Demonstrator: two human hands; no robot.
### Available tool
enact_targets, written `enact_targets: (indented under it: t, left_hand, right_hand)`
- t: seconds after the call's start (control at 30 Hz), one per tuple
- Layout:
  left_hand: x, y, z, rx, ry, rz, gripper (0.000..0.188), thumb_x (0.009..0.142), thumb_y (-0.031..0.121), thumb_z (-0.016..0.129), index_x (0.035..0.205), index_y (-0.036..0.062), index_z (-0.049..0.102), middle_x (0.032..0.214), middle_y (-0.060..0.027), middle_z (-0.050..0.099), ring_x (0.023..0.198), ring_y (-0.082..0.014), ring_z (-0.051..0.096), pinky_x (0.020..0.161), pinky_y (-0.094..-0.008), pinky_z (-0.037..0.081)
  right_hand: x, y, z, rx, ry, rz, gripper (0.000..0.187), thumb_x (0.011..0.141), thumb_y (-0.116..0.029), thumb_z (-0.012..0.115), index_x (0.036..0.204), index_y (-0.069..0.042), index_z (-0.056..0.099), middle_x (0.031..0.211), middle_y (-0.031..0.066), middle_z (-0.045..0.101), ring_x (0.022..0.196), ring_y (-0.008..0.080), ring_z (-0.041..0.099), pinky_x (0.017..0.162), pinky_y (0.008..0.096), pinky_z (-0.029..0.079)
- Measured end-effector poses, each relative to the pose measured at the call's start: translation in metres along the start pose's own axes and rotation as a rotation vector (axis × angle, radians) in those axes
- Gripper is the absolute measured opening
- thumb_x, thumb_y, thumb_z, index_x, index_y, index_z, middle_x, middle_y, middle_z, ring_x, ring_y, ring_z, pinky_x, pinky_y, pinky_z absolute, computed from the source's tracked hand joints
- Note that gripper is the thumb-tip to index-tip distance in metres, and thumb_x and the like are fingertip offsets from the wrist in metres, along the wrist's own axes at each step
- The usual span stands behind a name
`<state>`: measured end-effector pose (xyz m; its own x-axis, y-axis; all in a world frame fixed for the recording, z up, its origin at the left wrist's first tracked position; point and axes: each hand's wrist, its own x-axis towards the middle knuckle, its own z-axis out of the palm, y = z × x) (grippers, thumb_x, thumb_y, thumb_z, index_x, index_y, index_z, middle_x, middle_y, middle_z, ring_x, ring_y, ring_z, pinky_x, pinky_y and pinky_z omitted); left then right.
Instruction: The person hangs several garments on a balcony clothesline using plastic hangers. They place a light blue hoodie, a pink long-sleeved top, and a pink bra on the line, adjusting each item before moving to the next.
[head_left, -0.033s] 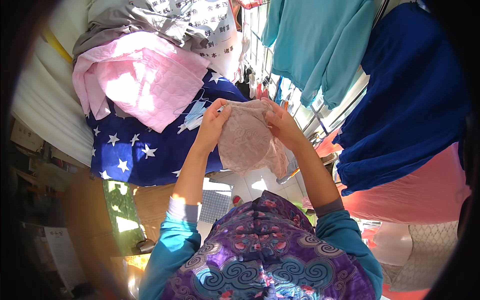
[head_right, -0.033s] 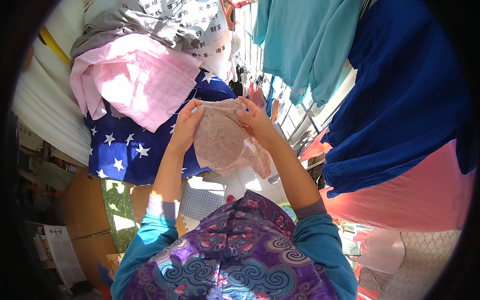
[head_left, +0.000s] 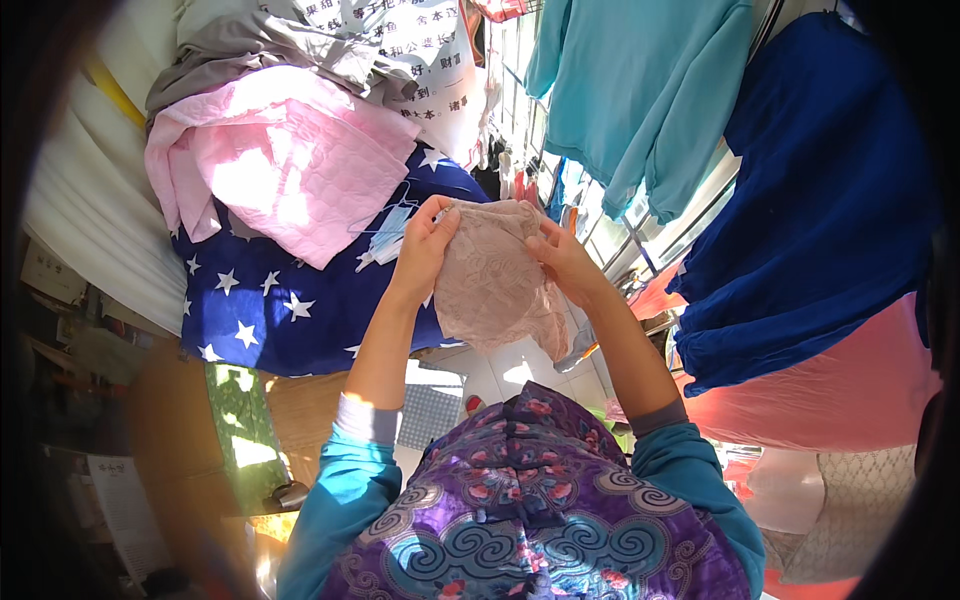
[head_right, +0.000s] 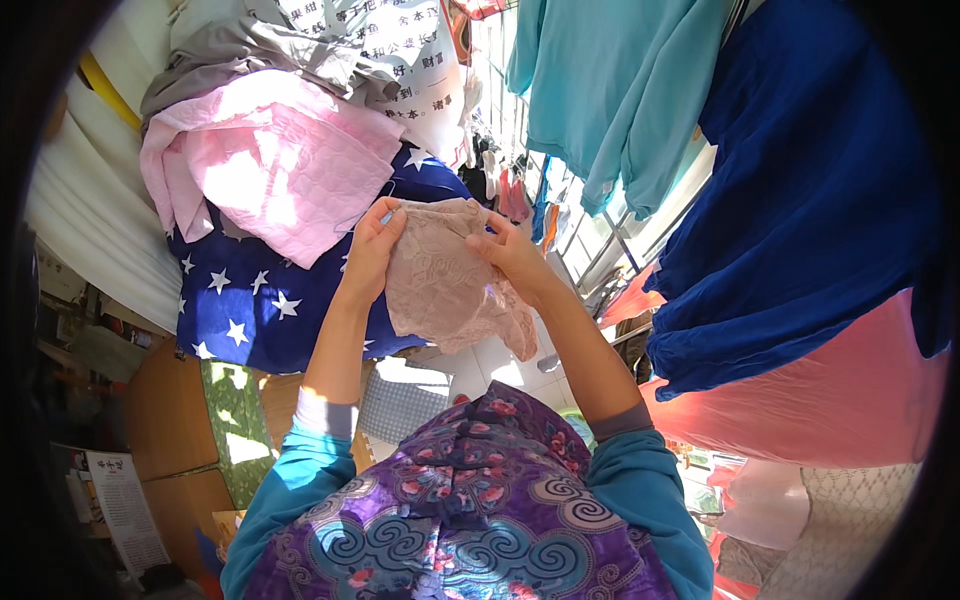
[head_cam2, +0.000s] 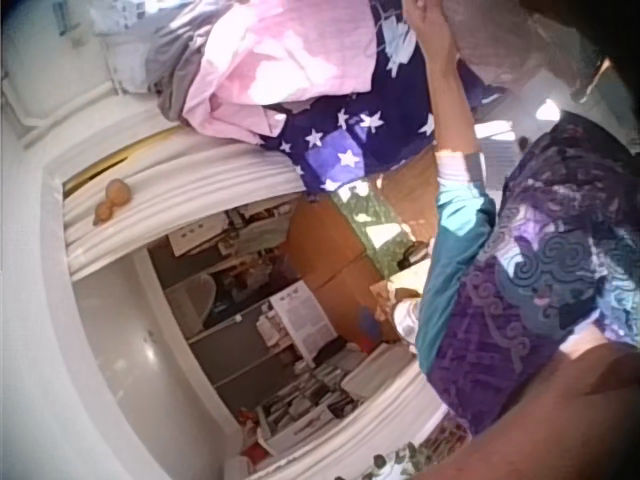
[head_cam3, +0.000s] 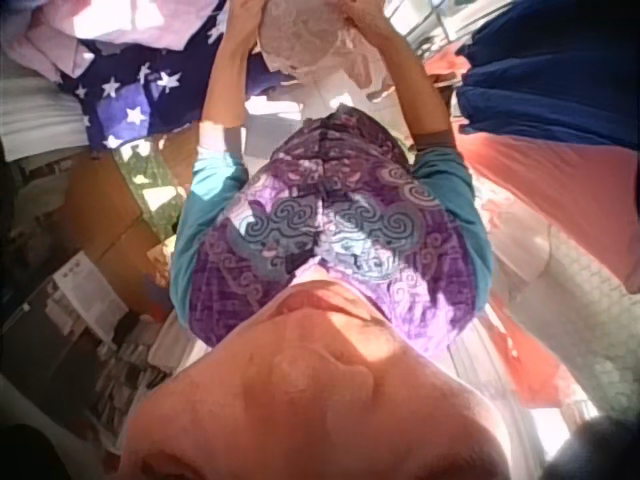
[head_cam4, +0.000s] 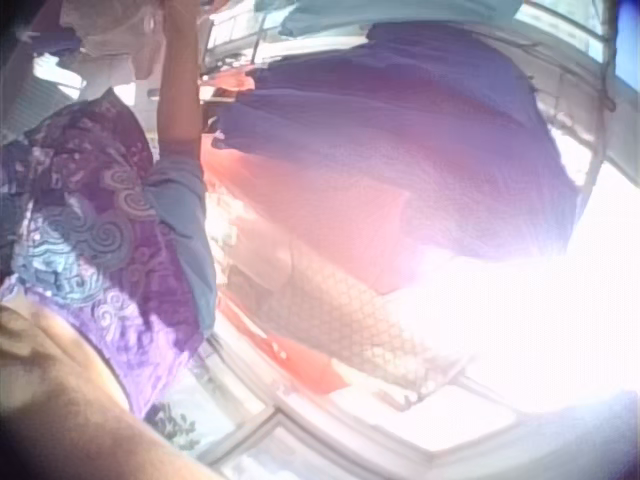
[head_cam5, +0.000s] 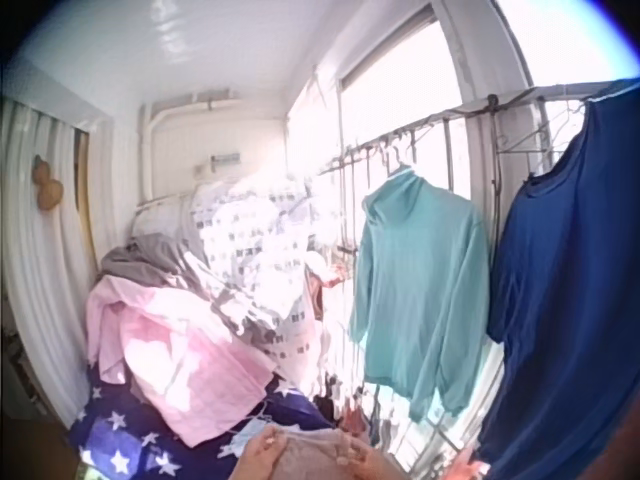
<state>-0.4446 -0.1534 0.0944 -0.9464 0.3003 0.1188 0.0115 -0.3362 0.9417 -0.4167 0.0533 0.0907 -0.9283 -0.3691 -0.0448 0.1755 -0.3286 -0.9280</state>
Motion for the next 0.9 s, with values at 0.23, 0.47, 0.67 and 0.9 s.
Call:
enact_targets:
  t: [0.23, 0.47, 0.67, 0.9]
  left_hand:
    - [0.056, 0.006, -0.057, -0.016, 0.1, -0.064, 0.014, 0.086, 0.016, 0.052, 0.09, 0.0027, 0.053, 0.078, 0.0002, 0.052, 0.071, -0.0078, 0.049, 0.064, -0.0212, 0.042]
    - [0.037, 0.014, -0.052, 0.785, 0.541, 0.333, 0.02, 0.076, 0.005, 0.061, 0.092, -0.0003, 0.051, 0.082, -0.0088, 0.052, 0.065, -0.0186, 0.05, 0.056, -0.0278, 0.042]
    - [0.031, -0.013, -0.007, 0.948, 0.455, 0.345, 0.072, 0.071, 0.007, 0.066, 0.128, 0.0024, 0.023, 0.115, -0.0202, 0.039, 0.097, -0.0372, 0.051, 0.075, -0.0396, 0.046]
    - [0.141, -0.022, -0.037, 0.929, 0.616, 0.715, 0.05, 0.071, 0.0, 0.055, 0.119, 0.0024, 0.04, 0.109, -0.0195, 0.045, 0.1, -0.0366, 0.049, 0.081, -0.0365, 0.045]
  right_hand:
    - [0.048, 0.0, 0.025, 0.026, -0.051, 0.079, 0.044, 0.074, -0.013, 0.068, 0.112, 0.001, 0.051, 0.101, 0.0062, 0.059, 0.088, 0.0124, 0.056, 0.082, 0.0266, 0.044]
    - [0.114, 0.0, 0.042, 0.156, 0.117, -0.113, 0.027, 0.076, -0.011, 0.063, 0.099, -0.003, 0.052, 0.088, 0.0029, 0.057, 0.081, 0.0104, 0.056, 0.073, 0.0248, 0.046]
    - [0.146, 0.003, 0.052, 0.046, 0.161, -0.242, 0.022, 0.078, -0.014, 0.061, 0.094, -0.001, 0.055, 0.085, 0.0035, 0.058, 0.076, 0.0083, 0.054, 0.066, 0.021, 0.044]
    - [0.181, -0.013, 0.037, -0.184, 0.14, -0.463, 0.019, 0.078, -0.017, 0.061, 0.083, 0.0, 0.054, 0.074, 0.0036, 0.054, 0.067, 0.0088, 0.048, 0.059, 0.024, 0.04]
